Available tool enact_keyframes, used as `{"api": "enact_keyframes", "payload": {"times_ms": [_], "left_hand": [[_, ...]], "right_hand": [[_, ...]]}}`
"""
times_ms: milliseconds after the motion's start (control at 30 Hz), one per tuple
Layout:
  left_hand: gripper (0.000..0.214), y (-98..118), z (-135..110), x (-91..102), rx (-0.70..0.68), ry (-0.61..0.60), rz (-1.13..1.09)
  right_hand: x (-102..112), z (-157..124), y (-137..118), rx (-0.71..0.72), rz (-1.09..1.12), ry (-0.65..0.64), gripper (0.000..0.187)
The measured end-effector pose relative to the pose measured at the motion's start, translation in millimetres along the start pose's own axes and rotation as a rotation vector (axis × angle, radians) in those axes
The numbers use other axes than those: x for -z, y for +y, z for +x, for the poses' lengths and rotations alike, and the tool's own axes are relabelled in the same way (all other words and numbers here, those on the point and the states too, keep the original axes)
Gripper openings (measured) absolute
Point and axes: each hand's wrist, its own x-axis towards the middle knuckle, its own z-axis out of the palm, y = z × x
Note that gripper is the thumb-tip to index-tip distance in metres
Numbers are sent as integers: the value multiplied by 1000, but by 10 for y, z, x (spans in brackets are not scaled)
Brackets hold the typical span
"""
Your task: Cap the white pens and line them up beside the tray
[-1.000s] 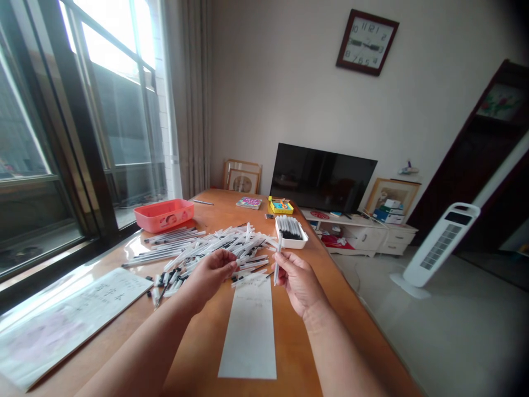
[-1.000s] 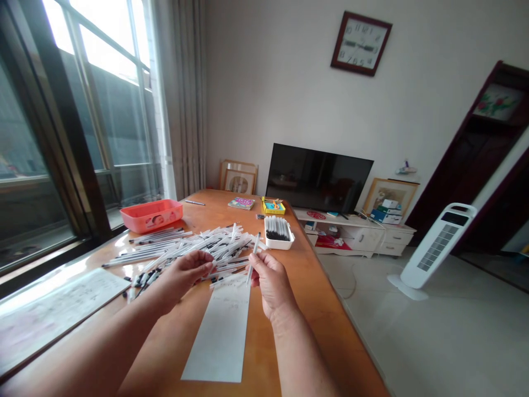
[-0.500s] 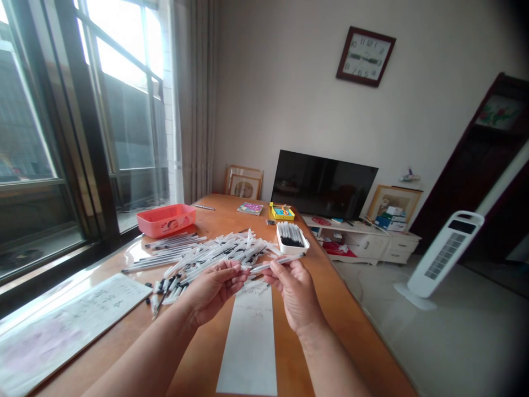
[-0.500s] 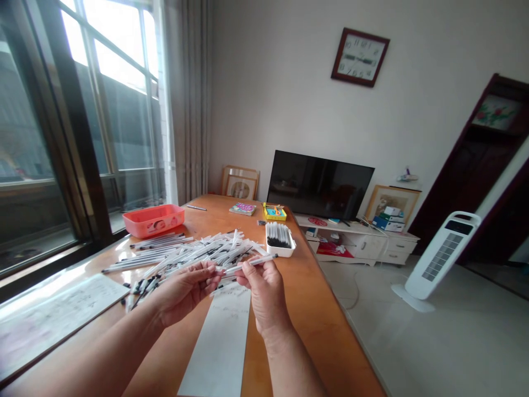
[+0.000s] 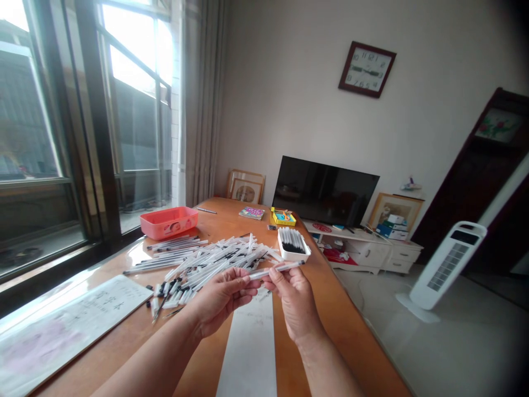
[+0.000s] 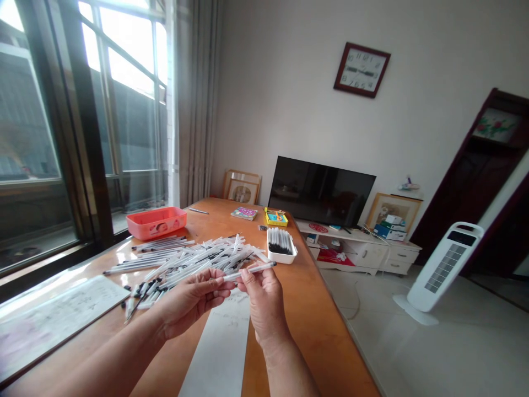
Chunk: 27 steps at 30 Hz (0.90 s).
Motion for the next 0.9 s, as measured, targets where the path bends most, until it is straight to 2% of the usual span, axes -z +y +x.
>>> {"api": "enact_keyframes", "payload": {"times_ms": [100,200,467,633,900], "left_hand": [[28,-30,8,-5,-59,-18,149],[32,-51,20,-31,-173,-19,346],[30,-145,44,-10,-509,69,841],[25,-135,13,-28,-613,156,970],[24,-148,11,-59,-665,232,1015]], "right_hand": [[16,3,-8,-15,5,12,32],[46,15,-31,-37,44,19,30],[114,45,-20,-81,75,10,31],[94,46,7,-97,109,21,34],[23,27,12,-105,148,42,31]]}}
